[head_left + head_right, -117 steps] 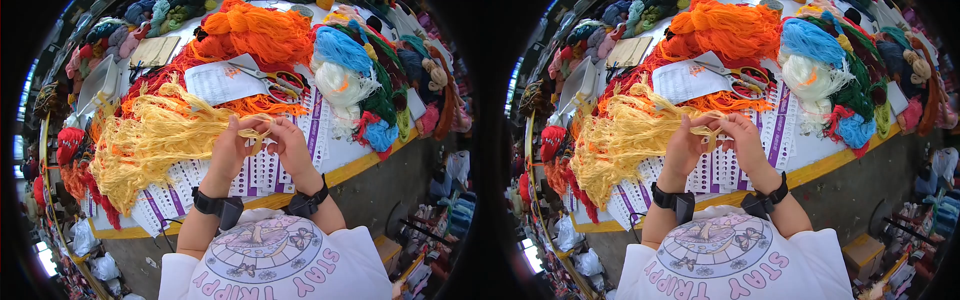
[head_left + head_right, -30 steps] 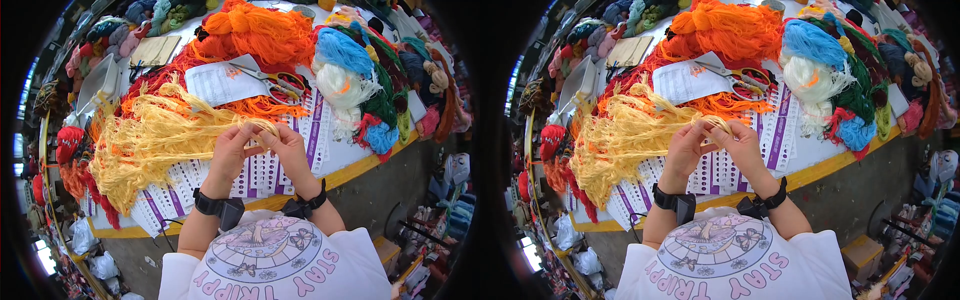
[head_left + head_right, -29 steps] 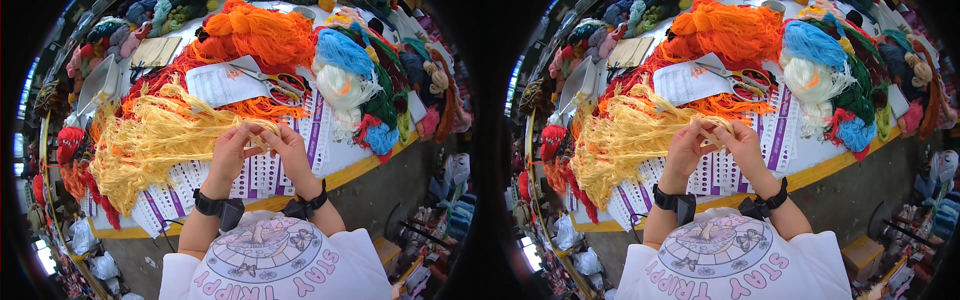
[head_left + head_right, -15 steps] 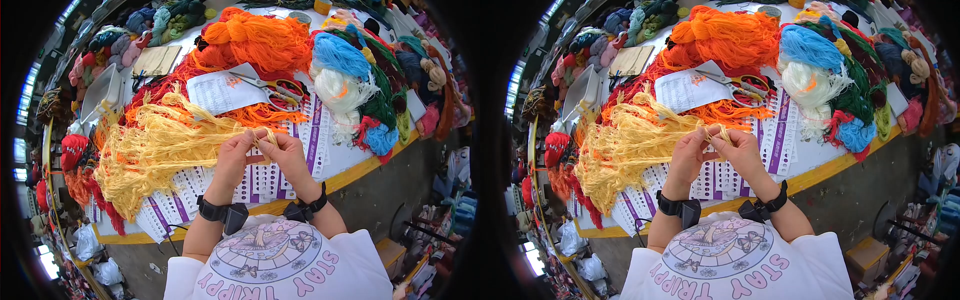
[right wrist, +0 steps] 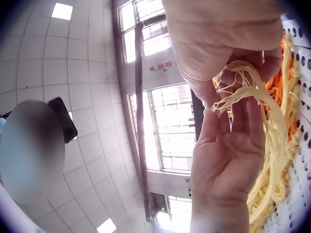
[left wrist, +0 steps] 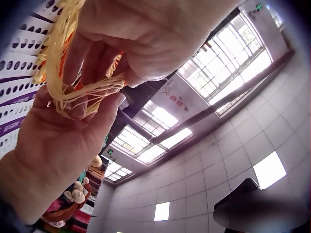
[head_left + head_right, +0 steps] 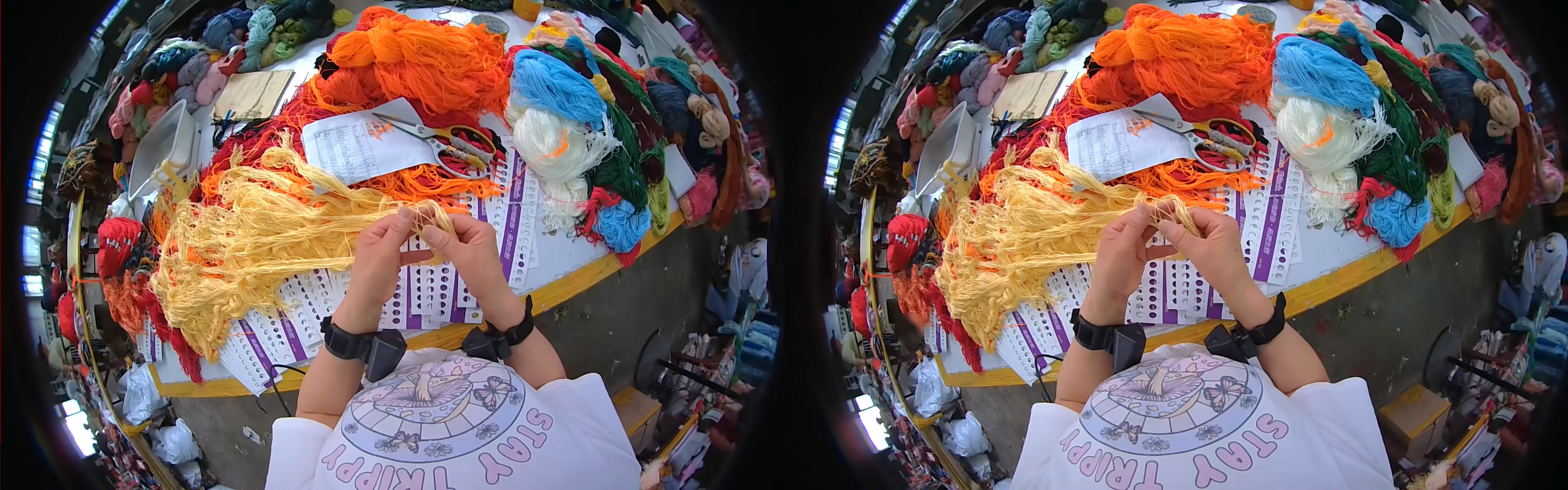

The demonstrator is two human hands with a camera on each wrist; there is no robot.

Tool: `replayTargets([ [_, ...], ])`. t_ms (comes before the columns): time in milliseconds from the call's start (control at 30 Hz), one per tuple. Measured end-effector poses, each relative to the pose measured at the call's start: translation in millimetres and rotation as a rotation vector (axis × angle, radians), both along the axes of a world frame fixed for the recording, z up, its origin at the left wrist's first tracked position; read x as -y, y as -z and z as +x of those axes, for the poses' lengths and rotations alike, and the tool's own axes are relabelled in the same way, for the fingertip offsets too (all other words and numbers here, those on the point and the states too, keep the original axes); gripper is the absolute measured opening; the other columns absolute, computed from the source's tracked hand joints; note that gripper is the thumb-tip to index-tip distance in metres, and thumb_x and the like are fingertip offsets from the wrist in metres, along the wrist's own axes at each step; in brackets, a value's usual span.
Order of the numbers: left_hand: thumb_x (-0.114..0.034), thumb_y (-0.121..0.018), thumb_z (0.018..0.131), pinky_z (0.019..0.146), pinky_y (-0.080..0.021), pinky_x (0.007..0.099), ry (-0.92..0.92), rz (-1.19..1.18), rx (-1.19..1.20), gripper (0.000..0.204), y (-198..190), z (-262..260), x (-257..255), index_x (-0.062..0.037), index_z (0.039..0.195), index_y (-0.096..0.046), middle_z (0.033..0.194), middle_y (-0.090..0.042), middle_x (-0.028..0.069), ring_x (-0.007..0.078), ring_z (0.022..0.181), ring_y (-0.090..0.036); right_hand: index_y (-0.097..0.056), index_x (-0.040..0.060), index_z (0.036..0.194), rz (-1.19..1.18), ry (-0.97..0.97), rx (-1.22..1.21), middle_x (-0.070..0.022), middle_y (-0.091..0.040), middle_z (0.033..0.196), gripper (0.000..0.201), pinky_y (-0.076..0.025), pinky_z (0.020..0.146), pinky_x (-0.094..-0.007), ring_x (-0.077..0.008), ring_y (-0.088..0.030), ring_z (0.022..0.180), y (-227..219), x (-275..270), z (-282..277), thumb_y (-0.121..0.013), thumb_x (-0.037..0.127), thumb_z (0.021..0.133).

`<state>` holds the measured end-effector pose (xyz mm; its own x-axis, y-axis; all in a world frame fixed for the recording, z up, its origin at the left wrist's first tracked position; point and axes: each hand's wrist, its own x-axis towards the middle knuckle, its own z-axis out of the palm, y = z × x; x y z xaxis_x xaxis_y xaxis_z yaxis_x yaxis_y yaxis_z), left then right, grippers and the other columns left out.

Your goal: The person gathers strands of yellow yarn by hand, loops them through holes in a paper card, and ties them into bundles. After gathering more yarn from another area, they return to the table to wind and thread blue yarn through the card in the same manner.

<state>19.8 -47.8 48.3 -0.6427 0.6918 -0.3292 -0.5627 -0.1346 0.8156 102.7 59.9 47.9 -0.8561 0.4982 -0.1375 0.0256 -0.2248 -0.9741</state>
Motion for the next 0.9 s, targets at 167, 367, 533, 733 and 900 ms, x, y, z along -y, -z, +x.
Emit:
replayTargets([
  [167, -0.027, -0.049, 0.088, 0.064, -0.053, 0.0277, -0.024, -0.080, -0.113, 0.030, -5.8, 6.0, -5.5, -0.0007, 0.095, -0.060, 0.097, -0.060, 0.0067, 0.0119, 0.086, -0.058, -0.063, -0.0017, 0.085, 0.074, 0.009, 0.062, 0.0013, -0.059, 0.070, 0.018, -0.039, 0.052, -0.0171, -0.0018, -0.048, 0.059, 6.3, -2.3, -0.5, -0.063, 0.016, 0.079],
  [367, -0.023, -0.050, 0.088, 0.065, -0.050, 0.0221, -0.097, -0.096, -0.161, 0.026, 3.7, 5.9, -3.1, -0.0019, 0.097, -0.062, 0.093, -0.061, 0.0033, 0.0082, 0.080, -0.057, -0.063, -0.0007, 0.088, -0.219, 0.072, -0.034, 0.0016, -0.059, 0.072, 0.018, -0.037, 0.053, -0.0171, -0.0010, -0.047, 0.062, 8.5, -0.2, -0.5, -0.062, 0.015, 0.079],
  [533, -0.017, -0.051, 0.087, 0.056, -0.042, 0.0233, -0.116, -0.185, -0.584, 0.021, 7.9, 9.2, -7.7, 0.0011, 0.088, -0.061, 0.074, -0.057, 0.0043, 0.0085, 0.064, -0.051, -0.063, 0.0003, 0.087, -0.219, -0.006, -0.045, 0.0016, -0.059, 0.072, 0.016, -0.038, 0.053, -0.0170, -0.0014, -0.049, 0.063, 9.8, -2.7, 0.2, -0.062, 0.014, 0.080],
  [733, -0.012, -0.050, 0.086, 0.051, -0.035, 0.0267, -0.052, -0.346, -0.999, 0.019, 4.1, 9.3, -4.6, 0.0040, 0.083, -0.058, 0.062, -0.046, 0.0073, 0.0121, 0.057, -0.045, -0.061, 0.0017, 0.089, -0.405, -0.018, -0.093, 0.0017, -0.059, 0.074, 0.015, -0.038, 0.055, -0.0164, -0.0017, -0.050, 0.063, 22.8, -4.6, -1.6, -0.060, 0.013, 0.080],
  [900, -0.017, -0.046, 0.088, 0.058, -0.039, 0.0266, -0.221, -0.254, -0.722, 0.026, 0.0, 10.3, -6.9, 0.0009, 0.074, -0.058, 0.065, -0.051, 0.0047, 0.0152, 0.058, -0.048, -0.057, 0.0040, 0.099, -0.561, 0.000, -0.143, 0.0010, -0.060, 0.085, 0.019, -0.041, 0.061, -0.0193, -0.0045, -0.053, 0.072, 19.5, -6.2, 0.4, -0.054, 0.013, 0.083],
])
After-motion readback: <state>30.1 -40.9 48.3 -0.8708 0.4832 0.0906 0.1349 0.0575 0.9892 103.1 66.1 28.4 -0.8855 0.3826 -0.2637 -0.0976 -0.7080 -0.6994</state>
